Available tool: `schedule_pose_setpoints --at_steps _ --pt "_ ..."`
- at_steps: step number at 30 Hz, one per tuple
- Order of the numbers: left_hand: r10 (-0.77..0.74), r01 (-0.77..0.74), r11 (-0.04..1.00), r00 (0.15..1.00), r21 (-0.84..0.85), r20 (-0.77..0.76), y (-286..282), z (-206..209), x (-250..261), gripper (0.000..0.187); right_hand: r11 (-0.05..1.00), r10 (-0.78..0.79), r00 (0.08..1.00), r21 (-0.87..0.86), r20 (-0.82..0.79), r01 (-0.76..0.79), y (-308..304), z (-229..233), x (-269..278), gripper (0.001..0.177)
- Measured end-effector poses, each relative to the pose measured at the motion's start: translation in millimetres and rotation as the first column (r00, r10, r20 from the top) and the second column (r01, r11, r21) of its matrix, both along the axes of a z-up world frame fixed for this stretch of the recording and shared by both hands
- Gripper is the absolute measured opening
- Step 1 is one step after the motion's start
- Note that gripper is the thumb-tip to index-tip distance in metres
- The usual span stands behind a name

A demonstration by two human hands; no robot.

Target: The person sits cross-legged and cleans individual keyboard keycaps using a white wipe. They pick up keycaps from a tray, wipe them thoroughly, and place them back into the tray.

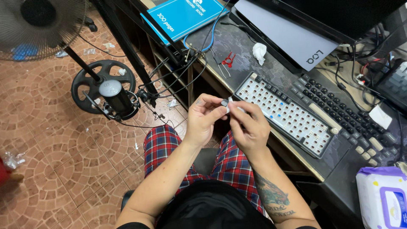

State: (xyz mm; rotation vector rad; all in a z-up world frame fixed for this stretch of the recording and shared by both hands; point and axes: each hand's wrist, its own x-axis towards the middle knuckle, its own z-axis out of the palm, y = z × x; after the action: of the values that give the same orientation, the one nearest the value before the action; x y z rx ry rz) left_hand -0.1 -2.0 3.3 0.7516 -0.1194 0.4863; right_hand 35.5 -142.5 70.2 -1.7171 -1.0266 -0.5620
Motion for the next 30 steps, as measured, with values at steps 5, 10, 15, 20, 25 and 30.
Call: schedule_pose_setpoints --at_steps 5,10,15,20,25,30 --pt "-0.040 0.042 0.998 0.998 0.042 -0.047 6.0 9.4 -0.2 0.029 0.999 0.030 0.998 -0.026 -0.052 -0.032 -3.7 -2.3 1.9 0.030" --pt "-0.103 0.115 0.977 0.992 0.177 -0.076 6.8 9.3 15.9 0.031 0.998 -0.017 0.996 -0.064 -0.087 0.011 -14.9 -4.3 14.0 0.030" --pt "-0.329 0.337 0.917 0.941 0.212 -0.073 -3.0 10.1 63.0 0.028 0.991 -0.081 0.992 -0.114 -0.093 0.071 -51.0 2.9 34.1 0.029" --pt "-0.448 0.463 0.811 0.885 0.358 -0.127 -44.5 21.3 112.8 0.032 0.970 -0.218 0.970 -0.134 -0.108 0.203 -100.5 15.5 56.5 0.020" --pt "-0.445 0.468 0.685 0.876 0.558 -0.187 -74.7 35.9 153.8 0.030 0.951 -0.252 0.955 -0.225 -0.156 0.214 -143.1 27.4 88.0 0.019" --pt "-0.067 0.143 0.395 0.990 0.908 -0.127 -88.7 38.9 164.9 0.027 0.941 -0.253 0.937 -0.284 -0.240 0.182 -171.5 21.7 120.7 0.019"
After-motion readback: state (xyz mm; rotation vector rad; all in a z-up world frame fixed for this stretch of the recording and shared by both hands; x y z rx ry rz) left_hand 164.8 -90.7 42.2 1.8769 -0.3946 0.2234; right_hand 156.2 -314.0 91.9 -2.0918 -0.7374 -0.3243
